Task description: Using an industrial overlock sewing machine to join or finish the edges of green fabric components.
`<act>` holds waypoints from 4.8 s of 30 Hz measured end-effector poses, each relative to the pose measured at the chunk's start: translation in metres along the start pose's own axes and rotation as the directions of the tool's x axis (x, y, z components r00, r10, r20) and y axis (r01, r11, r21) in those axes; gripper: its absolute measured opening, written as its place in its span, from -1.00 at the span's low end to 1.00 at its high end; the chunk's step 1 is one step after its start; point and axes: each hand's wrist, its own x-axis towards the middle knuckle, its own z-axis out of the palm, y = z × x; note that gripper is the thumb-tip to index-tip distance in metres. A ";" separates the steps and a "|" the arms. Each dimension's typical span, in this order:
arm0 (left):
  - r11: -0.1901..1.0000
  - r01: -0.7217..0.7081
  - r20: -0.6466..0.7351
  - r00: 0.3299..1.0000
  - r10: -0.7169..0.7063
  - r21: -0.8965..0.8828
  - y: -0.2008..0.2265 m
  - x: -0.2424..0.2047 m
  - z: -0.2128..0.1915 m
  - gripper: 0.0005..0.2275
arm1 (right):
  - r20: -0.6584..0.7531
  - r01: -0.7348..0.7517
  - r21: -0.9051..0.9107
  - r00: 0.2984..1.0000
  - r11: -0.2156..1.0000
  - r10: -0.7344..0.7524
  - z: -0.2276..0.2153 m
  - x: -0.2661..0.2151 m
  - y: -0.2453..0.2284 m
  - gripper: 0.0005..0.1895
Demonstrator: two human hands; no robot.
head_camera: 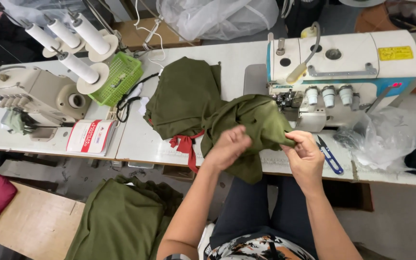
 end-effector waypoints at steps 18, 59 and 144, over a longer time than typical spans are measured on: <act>-0.560 -0.756 0.865 0.017 0.502 0.340 0.053 -0.027 0.074 -0.80 | 0.129 0.351 -0.106 0.932 0.930 -0.338 0.058 0.098 0.035 -0.82; -0.258 -0.692 0.568 0.709 -0.419 0.674 0.118 -0.025 0.079 -0.09 | 0.834 -0.140 -0.184 0.501 0.973 0.230 -0.006 0.017 0.020 -0.71; -0.039 -0.711 0.707 0.702 -0.081 0.702 0.193 -0.050 0.099 -0.80 | 0.472 0.304 -0.250 0.867 0.919 -0.159 -0.004 -0.008 -0.065 -0.96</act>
